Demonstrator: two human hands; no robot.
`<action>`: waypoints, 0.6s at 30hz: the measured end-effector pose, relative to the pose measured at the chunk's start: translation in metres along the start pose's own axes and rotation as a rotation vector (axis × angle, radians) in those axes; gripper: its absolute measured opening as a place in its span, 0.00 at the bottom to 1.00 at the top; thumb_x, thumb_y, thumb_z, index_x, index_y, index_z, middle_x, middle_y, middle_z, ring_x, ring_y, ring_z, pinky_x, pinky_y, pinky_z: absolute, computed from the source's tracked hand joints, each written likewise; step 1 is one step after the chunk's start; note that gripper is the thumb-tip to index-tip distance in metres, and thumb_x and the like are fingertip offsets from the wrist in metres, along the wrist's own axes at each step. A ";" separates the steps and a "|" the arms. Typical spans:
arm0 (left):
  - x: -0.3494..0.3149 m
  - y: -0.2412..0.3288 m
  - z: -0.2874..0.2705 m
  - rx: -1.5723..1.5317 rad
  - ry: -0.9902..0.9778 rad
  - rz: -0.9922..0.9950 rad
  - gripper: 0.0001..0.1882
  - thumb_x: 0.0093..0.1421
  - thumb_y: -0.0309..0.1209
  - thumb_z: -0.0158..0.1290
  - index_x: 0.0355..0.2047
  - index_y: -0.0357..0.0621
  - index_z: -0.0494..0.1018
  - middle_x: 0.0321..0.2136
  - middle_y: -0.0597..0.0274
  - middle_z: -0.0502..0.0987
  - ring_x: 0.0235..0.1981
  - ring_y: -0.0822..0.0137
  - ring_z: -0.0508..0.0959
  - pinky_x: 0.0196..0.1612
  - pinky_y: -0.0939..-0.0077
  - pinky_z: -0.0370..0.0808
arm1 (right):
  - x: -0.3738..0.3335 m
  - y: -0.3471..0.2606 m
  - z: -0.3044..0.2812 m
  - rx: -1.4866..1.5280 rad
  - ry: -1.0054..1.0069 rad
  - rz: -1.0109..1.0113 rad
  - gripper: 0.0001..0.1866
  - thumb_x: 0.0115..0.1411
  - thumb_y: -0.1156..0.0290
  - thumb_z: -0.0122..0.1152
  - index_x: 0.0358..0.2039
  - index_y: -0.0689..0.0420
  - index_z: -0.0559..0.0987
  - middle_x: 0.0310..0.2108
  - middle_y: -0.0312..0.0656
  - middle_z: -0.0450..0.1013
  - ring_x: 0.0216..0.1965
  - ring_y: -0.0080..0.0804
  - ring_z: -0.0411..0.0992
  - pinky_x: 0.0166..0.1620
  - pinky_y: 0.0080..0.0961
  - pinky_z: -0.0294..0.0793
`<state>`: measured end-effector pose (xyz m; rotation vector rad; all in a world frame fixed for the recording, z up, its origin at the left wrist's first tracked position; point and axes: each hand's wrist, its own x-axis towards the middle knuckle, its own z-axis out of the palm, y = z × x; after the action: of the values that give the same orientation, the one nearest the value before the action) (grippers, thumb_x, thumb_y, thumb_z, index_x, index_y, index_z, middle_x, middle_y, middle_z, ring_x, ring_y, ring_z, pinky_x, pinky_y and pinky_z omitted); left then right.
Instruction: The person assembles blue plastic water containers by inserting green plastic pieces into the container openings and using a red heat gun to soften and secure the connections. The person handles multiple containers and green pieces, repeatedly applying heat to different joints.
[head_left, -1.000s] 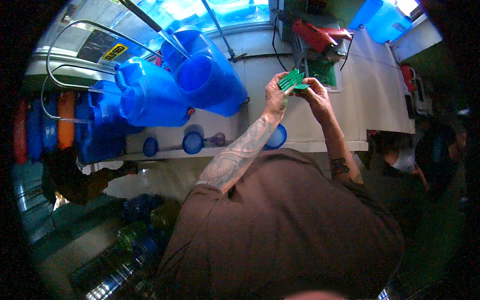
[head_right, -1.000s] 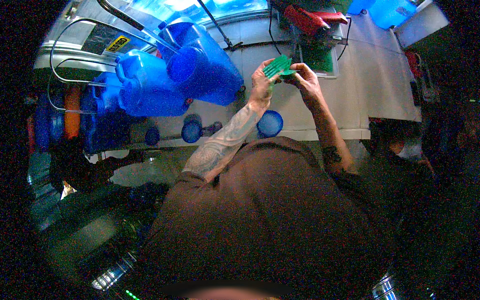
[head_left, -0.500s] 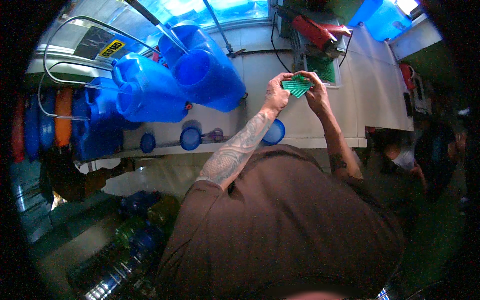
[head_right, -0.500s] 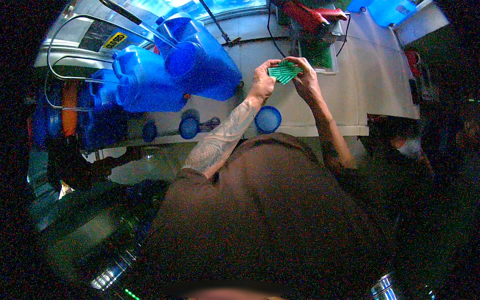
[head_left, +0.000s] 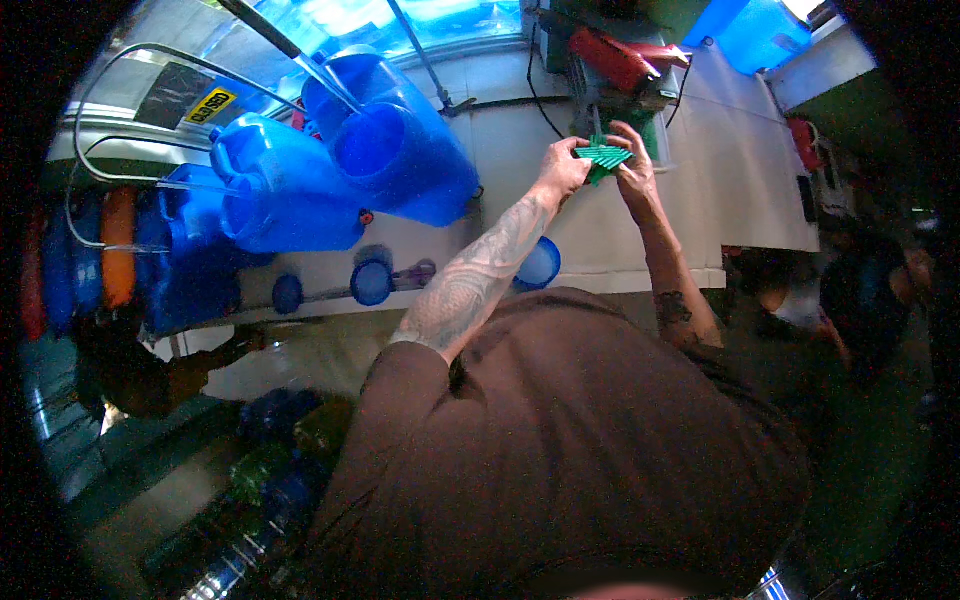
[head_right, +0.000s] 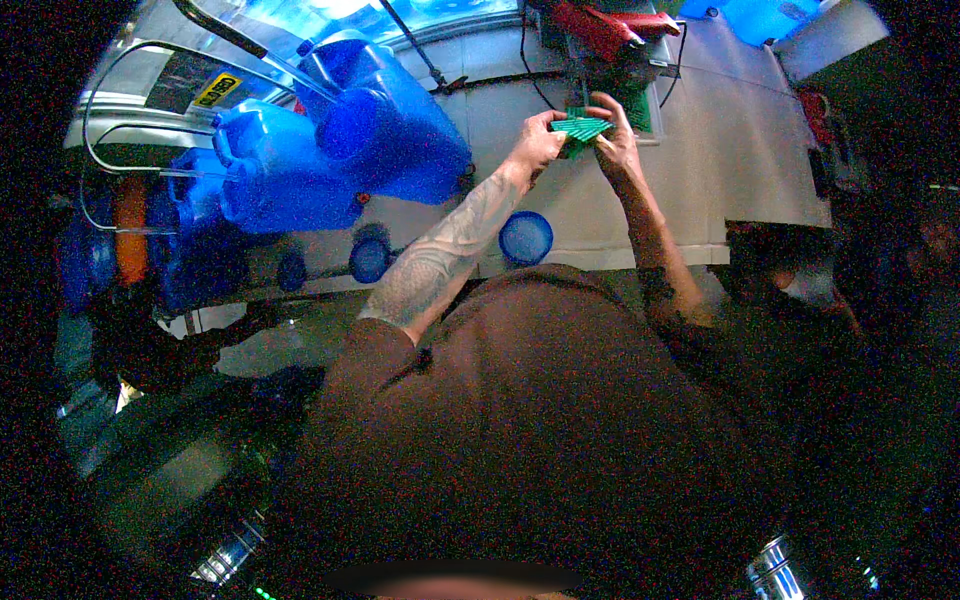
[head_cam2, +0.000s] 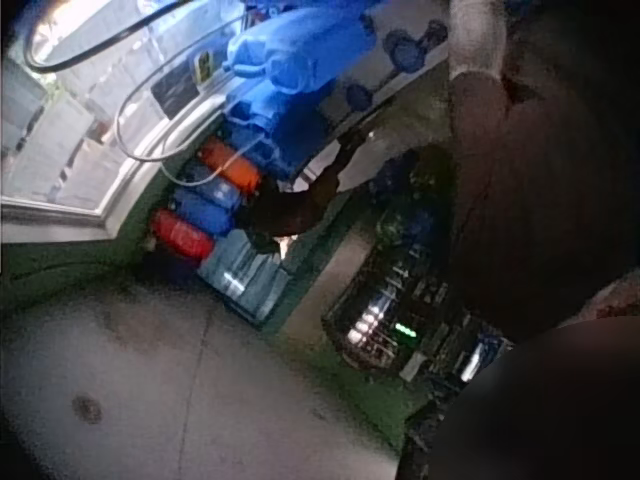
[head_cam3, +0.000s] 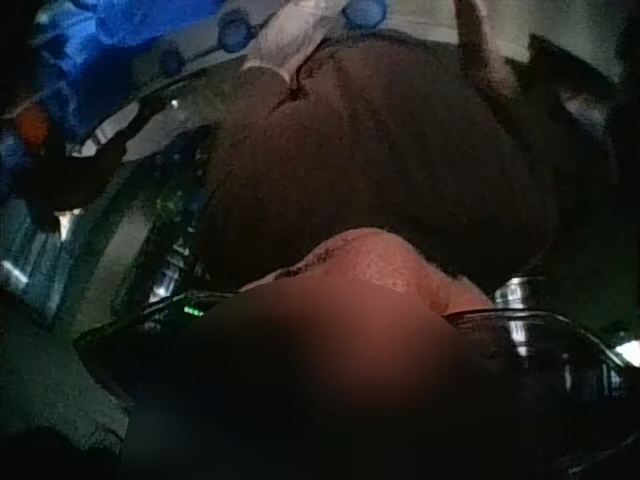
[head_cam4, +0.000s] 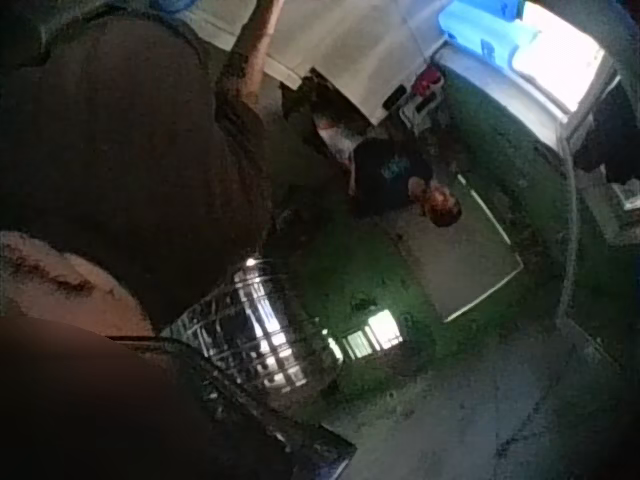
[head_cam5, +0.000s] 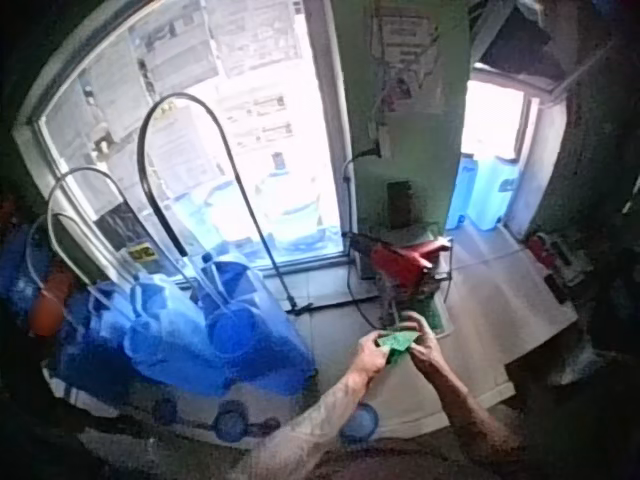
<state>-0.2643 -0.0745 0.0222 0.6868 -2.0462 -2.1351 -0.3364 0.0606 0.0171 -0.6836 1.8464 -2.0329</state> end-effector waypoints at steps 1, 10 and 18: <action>0.008 0.002 0.005 0.020 -0.018 -0.006 0.15 0.52 0.22 0.51 0.41 0.35 0.74 0.28 0.58 0.79 0.26 0.71 0.77 0.29 0.76 0.74 | 0.000 0.003 -0.003 0.013 0.065 -0.050 0.22 0.57 0.77 0.57 0.53 0.58 0.70 0.45 0.37 0.71 0.44 0.27 0.71 0.52 0.26 0.68; 0.071 -0.011 0.037 0.384 -0.016 -0.014 0.15 0.46 0.37 0.61 0.32 0.41 0.79 0.28 0.51 0.81 0.28 0.57 0.81 0.32 0.64 0.77 | 0.062 0.046 -0.072 -0.744 0.175 0.239 0.15 0.56 0.69 0.56 0.44 0.60 0.76 0.43 0.45 0.76 0.46 0.35 0.74 0.49 0.29 0.72; 0.085 -0.041 0.035 0.274 0.014 0.125 0.12 0.48 0.31 0.57 0.32 0.37 0.77 0.26 0.62 0.79 0.28 0.67 0.77 0.35 0.71 0.74 | 0.059 0.014 -0.056 -0.360 -0.207 0.300 0.20 0.58 0.59 0.63 0.44 0.61 0.76 0.38 0.43 0.76 0.39 0.27 0.73 0.43 0.24 0.72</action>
<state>-0.3440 -0.0705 -0.0391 0.5824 -2.3322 -1.7982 -0.4175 0.0745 0.0086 -0.6321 2.0637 -1.4064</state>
